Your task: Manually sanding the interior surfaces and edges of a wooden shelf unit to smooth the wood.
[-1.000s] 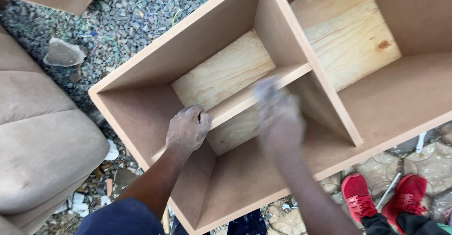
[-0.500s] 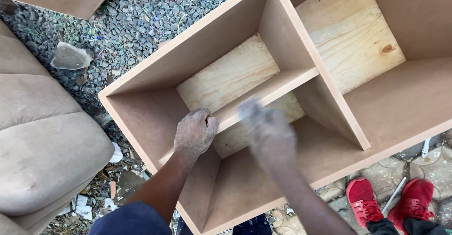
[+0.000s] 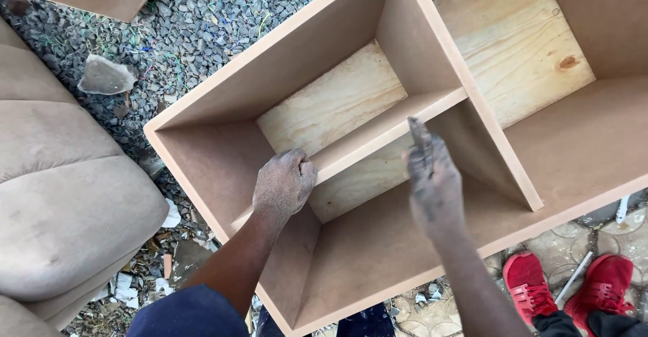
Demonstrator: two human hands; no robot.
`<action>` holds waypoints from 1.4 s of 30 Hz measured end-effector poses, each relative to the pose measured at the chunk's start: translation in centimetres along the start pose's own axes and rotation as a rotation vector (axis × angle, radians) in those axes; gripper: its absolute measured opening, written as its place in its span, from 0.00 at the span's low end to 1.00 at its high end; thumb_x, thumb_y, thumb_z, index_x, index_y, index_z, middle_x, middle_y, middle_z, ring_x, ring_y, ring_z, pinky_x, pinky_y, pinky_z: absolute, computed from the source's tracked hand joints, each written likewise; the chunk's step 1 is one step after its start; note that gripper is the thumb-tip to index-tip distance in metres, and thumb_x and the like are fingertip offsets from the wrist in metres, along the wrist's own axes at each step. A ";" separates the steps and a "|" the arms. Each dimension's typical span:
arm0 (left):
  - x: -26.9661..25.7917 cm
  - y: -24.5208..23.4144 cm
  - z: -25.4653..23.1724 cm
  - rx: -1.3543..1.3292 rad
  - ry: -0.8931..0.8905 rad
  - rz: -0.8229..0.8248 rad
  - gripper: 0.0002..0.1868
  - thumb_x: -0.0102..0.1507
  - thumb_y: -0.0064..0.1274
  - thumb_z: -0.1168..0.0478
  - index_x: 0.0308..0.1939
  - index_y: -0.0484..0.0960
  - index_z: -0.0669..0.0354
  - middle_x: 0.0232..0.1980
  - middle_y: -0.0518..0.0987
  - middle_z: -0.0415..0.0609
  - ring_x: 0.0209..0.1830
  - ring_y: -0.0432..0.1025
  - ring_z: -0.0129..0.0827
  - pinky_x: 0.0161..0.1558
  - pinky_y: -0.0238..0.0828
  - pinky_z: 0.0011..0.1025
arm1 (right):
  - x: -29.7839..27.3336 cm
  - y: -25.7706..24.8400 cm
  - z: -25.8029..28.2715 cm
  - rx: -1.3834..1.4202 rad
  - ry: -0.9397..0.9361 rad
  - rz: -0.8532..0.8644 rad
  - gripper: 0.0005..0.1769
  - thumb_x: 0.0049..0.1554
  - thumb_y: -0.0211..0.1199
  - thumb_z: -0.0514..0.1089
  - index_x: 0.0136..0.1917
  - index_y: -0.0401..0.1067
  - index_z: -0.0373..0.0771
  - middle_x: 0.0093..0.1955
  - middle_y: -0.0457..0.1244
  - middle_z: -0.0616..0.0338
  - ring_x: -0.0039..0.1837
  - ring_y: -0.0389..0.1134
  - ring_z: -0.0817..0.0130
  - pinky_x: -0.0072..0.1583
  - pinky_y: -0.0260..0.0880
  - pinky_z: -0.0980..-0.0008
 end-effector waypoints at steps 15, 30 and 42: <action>0.1 -0.7 -0.5 0.011 -0.004 0.006 0.12 0.66 0.39 0.54 0.35 0.78 0.49 0.40 0.81 0.57 0.50 0.79 0.53 0.54 0.79 0.50 | 2.0 1.6 0.7 0.022 0.213 -0.141 0.21 0.59 0.67 0.58 0.46 0.75 0.36 0.40 0.67 0.42 0.48 0.71 0.49 0.49 0.69 0.54; 0.5 0.2 -0.1 0.021 -0.050 -0.009 0.14 0.65 0.38 0.52 0.36 0.80 0.47 0.40 0.81 0.56 0.49 0.80 0.53 0.54 0.80 0.49 | 1.1 2.3 1.8 -0.170 0.272 0.110 0.25 0.56 0.65 0.58 0.47 0.77 0.30 0.41 0.68 0.34 0.51 0.71 0.37 0.53 0.72 0.45; -0.8 -1.0 -0.4 0.003 0.003 0.006 0.27 0.68 0.35 0.37 0.35 0.79 0.51 0.38 0.80 0.56 0.47 0.79 0.52 0.50 0.80 0.50 | 1.7 3.3 -0.1 -0.070 0.075 -0.187 0.16 0.57 0.69 0.53 0.44 0.75 0.38 0.39 0.68 0.42 0.48 0.73 0.46 0.50 0.70 0.55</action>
Point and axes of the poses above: each hand's wrist, its own x-axis towards the middle knuckle, its own y-axis out of the palm, z = x × y, the point moved 2 cm from there along x, towards the middle knuckle
